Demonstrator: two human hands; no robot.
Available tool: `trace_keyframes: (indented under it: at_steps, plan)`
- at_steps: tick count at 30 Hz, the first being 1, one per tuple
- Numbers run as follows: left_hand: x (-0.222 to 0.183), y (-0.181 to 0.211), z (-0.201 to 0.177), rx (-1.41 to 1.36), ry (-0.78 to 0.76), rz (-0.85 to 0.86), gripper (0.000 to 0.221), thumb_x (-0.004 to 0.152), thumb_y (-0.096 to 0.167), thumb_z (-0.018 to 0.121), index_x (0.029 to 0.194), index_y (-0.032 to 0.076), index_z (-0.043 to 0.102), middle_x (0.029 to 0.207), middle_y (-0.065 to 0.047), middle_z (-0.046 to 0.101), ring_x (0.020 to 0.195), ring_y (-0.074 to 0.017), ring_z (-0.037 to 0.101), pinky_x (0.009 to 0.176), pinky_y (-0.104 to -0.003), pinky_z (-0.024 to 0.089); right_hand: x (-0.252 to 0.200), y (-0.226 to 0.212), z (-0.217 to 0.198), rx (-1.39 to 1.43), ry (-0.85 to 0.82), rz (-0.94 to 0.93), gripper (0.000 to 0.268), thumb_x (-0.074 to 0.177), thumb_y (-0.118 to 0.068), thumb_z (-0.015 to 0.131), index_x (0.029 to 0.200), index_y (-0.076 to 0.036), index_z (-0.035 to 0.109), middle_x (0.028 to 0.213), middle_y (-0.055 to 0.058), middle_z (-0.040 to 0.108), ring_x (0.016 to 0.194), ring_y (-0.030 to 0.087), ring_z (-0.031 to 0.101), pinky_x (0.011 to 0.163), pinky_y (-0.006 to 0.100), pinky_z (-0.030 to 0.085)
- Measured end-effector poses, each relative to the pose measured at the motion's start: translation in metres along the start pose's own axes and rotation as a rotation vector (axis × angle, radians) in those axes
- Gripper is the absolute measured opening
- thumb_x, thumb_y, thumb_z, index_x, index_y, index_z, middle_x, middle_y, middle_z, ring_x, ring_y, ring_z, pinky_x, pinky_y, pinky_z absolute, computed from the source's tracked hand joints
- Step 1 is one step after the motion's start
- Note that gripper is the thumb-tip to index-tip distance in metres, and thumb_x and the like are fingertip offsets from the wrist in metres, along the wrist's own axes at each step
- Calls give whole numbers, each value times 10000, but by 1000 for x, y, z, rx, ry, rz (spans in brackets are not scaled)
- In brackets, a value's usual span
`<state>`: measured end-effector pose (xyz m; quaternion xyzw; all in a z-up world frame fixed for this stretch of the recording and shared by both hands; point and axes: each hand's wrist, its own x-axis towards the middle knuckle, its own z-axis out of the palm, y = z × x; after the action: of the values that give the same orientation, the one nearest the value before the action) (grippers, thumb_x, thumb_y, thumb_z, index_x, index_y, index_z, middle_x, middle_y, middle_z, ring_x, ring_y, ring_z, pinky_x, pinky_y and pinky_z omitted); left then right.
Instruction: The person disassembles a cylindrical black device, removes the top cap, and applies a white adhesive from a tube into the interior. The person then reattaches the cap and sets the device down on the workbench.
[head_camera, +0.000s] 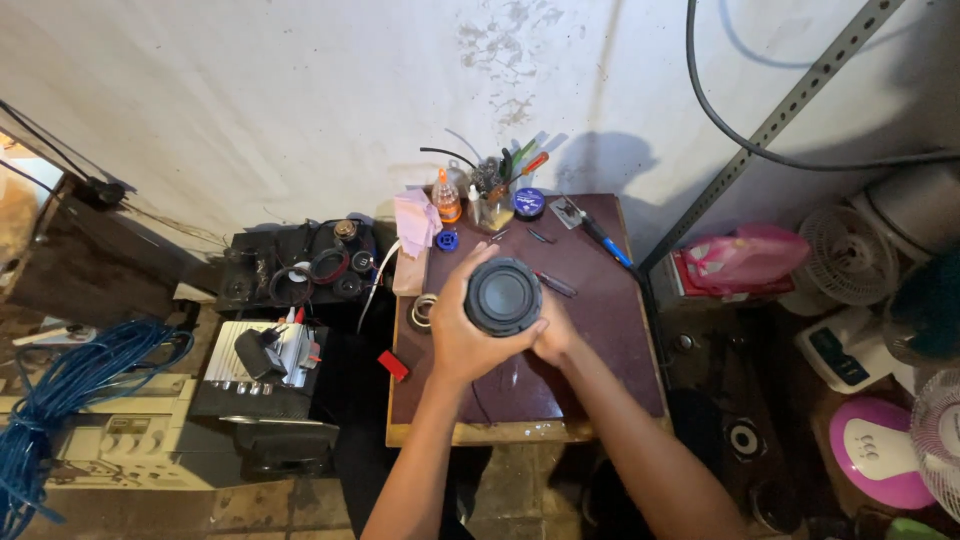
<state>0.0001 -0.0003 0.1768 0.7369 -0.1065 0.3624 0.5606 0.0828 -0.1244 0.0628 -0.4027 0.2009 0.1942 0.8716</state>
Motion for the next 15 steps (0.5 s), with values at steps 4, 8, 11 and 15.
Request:
trace_keyframes:
  at_steps: [4, 8, 11, 15]
  plan:
    - [-5, -9, 6, 68, 58, 24, 888, 471, 268, 990, 1282, 83, 678, 1288, -148, 706, 1253, -355, 642, 1071, -443, 501, -3, -12, -11, -266, 105, -234, 268, 917, -296, 734, 1089, -95, 779, 958, 128, 717, 874, 240, 714, 789, 358, 595]
    - [-9, -14, 8, 139, 83, 68, 876, 484, 292, 999, 1270, 77, 675, 1265, -153, 712, 1225, -357, 661, 1054, -447, 519, -22, -35, -22, -623, 190, -560, 168, 894, -194, 764, 1049, -143, 800, 760, 81, 695, 711, 170, 712, 676, 269, 578]
    - [-10, -17, 11, 173, 90, 85, 849, 493, 266, 991, 1253, 60, 673, 1251, -148, 719, 1212, -361, 668, 1046, -454, 527, -49, -55, -17, -785, 137, -690, 108, 863, -182, 795, 969, -189, 819, 623, 7, 669, 586, 73, 636, 565, 192, 503]
    - [-10, -20, 16, 215, 132, 101, 776, 512, 185, 944, 1233, 54, 689, 1208, -130, 735, 1184, -347, 682, 1025, -443, 549, -81, -61, 6, -834, -40, -858, 163, 801, -24, 815, 940, -110, 827, 693, 22, 705, 497, 6, 534, 457, 145, 429]
